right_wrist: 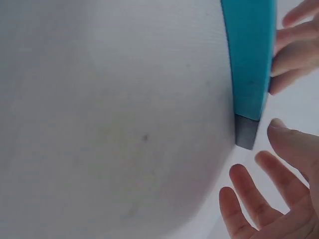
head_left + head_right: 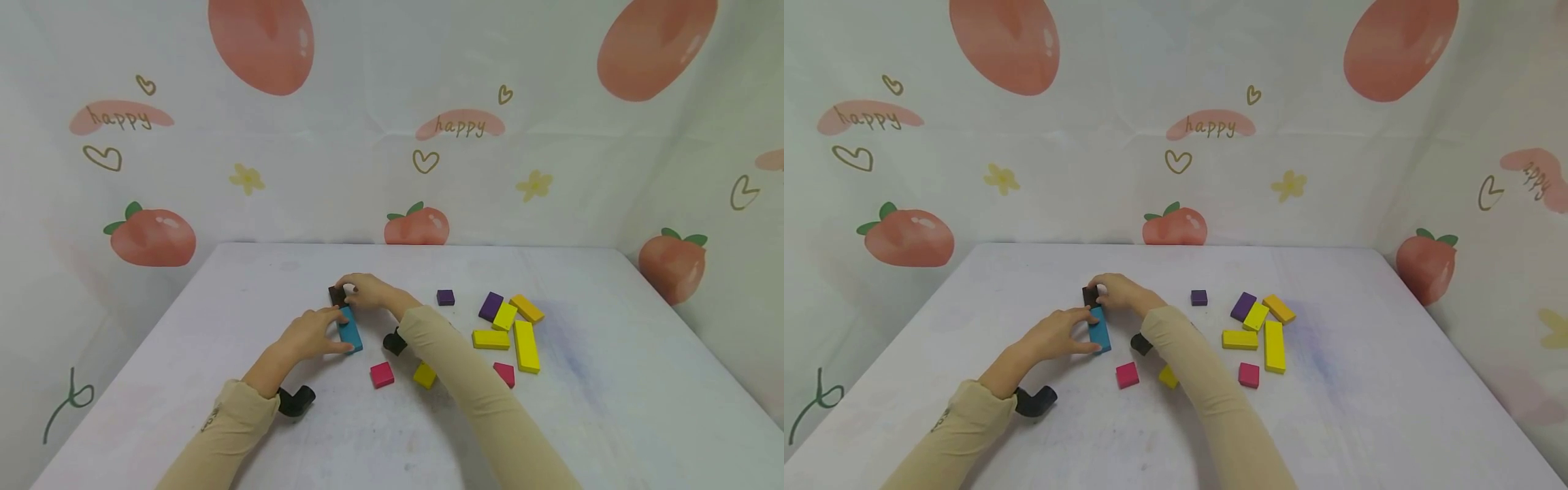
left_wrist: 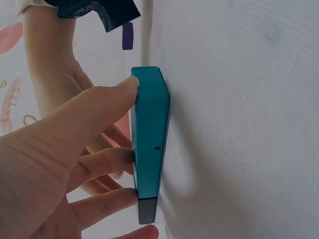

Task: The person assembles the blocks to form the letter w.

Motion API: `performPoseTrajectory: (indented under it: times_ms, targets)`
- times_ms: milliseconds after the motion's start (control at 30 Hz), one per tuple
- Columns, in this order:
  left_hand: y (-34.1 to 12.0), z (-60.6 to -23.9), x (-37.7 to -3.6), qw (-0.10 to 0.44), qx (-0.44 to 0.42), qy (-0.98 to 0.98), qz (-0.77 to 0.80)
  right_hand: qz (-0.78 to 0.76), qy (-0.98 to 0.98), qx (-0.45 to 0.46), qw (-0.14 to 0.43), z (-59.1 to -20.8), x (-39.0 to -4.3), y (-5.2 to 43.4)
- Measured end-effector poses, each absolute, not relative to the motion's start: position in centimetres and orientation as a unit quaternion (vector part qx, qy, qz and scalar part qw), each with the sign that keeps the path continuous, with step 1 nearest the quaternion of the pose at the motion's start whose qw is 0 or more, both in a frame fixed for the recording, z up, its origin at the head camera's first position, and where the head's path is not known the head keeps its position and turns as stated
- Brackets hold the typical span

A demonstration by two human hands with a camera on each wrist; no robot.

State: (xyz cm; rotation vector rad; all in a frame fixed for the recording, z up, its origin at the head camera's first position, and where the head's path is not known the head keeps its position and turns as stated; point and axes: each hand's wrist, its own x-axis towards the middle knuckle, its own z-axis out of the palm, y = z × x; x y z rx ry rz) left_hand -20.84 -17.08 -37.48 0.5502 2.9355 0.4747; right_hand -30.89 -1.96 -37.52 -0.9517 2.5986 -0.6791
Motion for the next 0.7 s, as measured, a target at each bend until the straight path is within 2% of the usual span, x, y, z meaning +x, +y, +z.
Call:
performPoseTrajectory:
  times_ms: [267,700]
  targets:
    - [-17.1,-37.4,-20.9,0.067,0.176,0.968,0.165,-0.262,0.880,-0.382,0.102,-36.1,-29.7,0.7]
    - [-17.2,-37.4,-21.1,0.076,0.177,0.967,0.168,-0.296,0.856,-0.412,0.097,-36.1,-25.3,5.1]
